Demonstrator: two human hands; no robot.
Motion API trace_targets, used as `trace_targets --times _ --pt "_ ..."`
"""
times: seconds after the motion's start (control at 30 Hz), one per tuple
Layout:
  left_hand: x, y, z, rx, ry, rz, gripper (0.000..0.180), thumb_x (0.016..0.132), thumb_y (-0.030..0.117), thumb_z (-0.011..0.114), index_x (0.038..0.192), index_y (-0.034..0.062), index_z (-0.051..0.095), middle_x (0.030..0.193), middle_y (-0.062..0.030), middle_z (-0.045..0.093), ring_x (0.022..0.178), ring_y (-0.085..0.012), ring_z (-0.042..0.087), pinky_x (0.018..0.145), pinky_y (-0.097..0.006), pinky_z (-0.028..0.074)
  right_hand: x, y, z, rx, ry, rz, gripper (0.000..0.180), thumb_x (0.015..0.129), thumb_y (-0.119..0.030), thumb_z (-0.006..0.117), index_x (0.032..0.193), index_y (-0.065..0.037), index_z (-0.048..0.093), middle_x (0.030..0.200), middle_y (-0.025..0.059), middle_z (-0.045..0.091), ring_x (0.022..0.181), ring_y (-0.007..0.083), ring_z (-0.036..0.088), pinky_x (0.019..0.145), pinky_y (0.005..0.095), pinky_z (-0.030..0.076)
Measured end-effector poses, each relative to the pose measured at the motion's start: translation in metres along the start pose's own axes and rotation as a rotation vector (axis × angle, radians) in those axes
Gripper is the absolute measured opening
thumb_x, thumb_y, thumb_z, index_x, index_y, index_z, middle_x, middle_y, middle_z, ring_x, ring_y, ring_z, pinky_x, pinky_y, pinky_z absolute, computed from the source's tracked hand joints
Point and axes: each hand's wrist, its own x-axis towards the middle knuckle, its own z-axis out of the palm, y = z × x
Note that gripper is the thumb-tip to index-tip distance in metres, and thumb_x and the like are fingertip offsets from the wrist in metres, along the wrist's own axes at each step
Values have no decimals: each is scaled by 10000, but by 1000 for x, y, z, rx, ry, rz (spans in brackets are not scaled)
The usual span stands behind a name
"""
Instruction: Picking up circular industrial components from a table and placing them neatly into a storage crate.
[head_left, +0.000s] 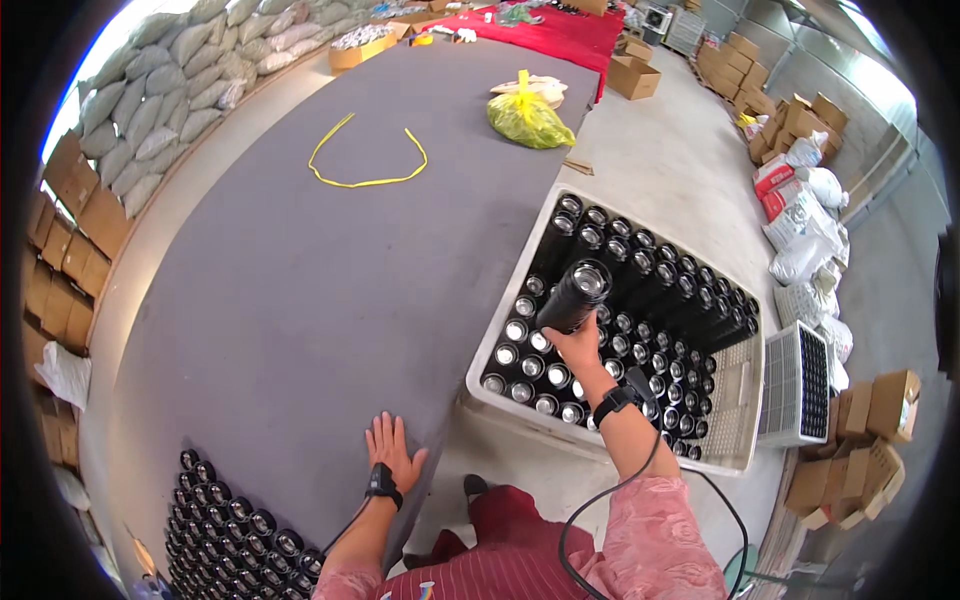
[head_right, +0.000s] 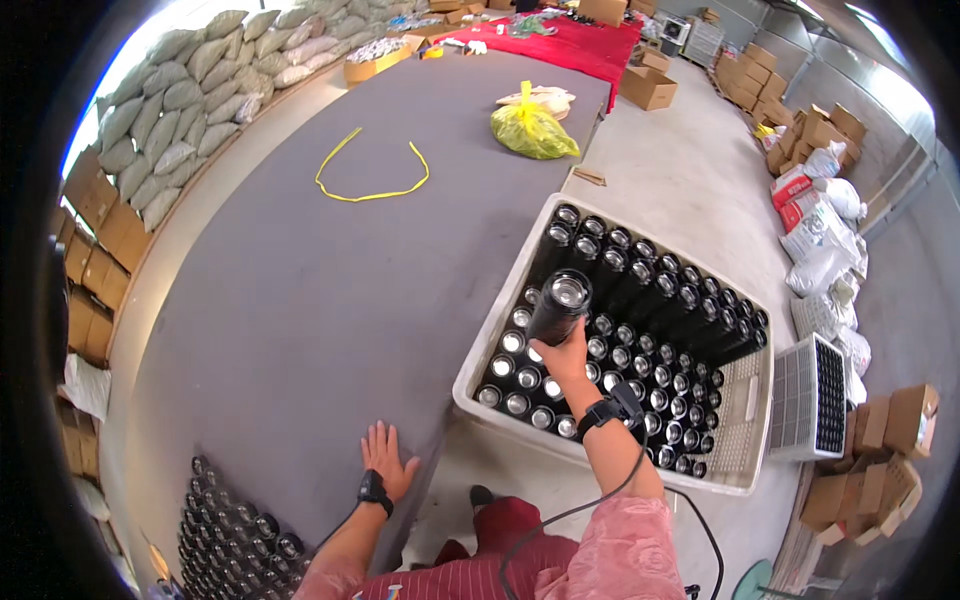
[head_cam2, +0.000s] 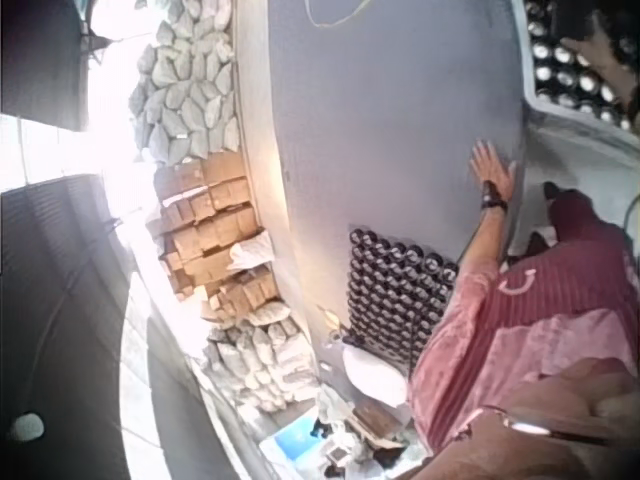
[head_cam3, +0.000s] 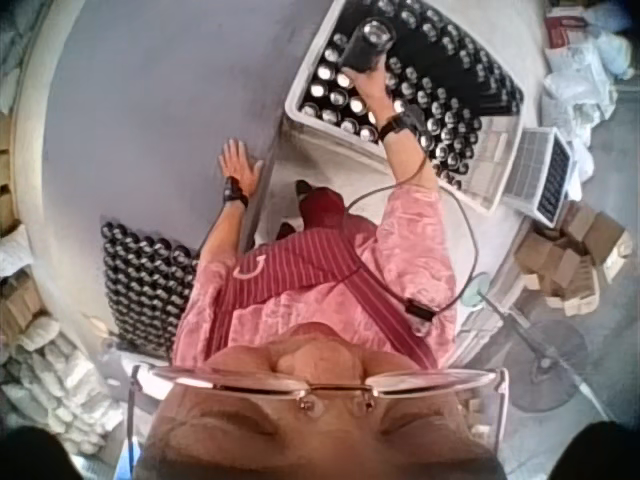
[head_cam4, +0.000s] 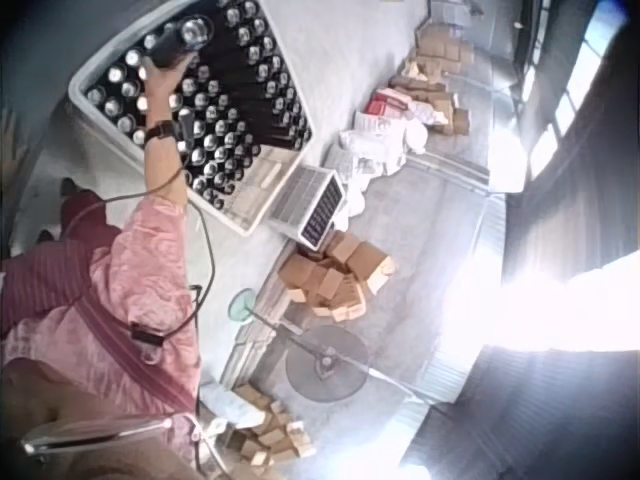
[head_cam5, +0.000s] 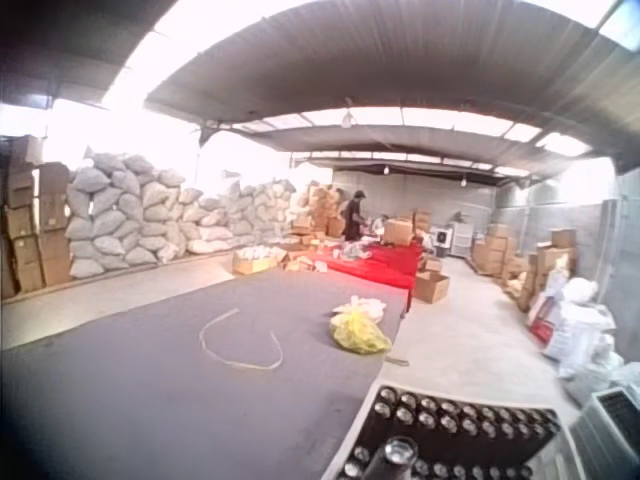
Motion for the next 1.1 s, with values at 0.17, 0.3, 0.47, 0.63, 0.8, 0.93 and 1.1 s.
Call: trace_targets --times 0.17,0.3,0.47,0.63,0.8,0.93,1.1 --pt "-2 -7 0 118 -29 -28 901 717 433 732 1420 -12 388 1508 -264 301 1424 -427 223 1169 -562 124 52 70 24 -111 109 33 786 620 10 817 1296 -57 422 1181 109 607 1077 238 600 954 367 479" --pt "2 -6 -1 130 -85 -63 904 704 441 736 1411 -13 401 1507 -269 301 1423 -432 223 1169 -565 121 87 113 45 -89 135 105 798 652 -8 807 1318 -14 365 1215 149 587 1121 265 586 989 368 445" --pt "8 -3 4 149 -114 -79 928 688 472 732 1402 -25 409 1501 -285 297 1419 -452 217 1169 -572 112 124 142 56 -271 235 122 777 625 -83 835 1270 14 412 1183 198 605 1126 350 587 984 398 447" --pt "12 -2 6 148 -140 -84 929 685 468 733 1396 -36 410 1497 -287 300 1416 -458 216 1165 -583 109 134 137 62 -459 268 290 740 634 -108 836 1228 37 418 1187 267 587 1137 413 564 996 418 438" --pt "3 -6 -2 147 -125 -110 931 684 470 737 1389 -46 414 1494 -288 304 1419 -454 209 1163 -589 105 129 134 75 -415 215 295 852 634 -109 835 1320 41 353 1254 275 551 1184 403 538 1031 410 409" --pt "4 -4 -13 133 -99 -103 871 718 477 724 1370 -30 447 1452 -290 370 1382 -445 299 1148 -570 181 118 156 60 -501 113 312 1015 574 -153 879 1382 31 291 1315 237 491 1191 315 496 1059 380 382" --pt "2 -12 -13 -56 2 -12 833 779 497 674 1388 -17 428 1482 -258 346 1402 -395 301 1156 -530 208 114 98 5 -593 -8 58 625 753 -121 782 1242 82 450 1221 205 569 1033 264 586 926 386 488"
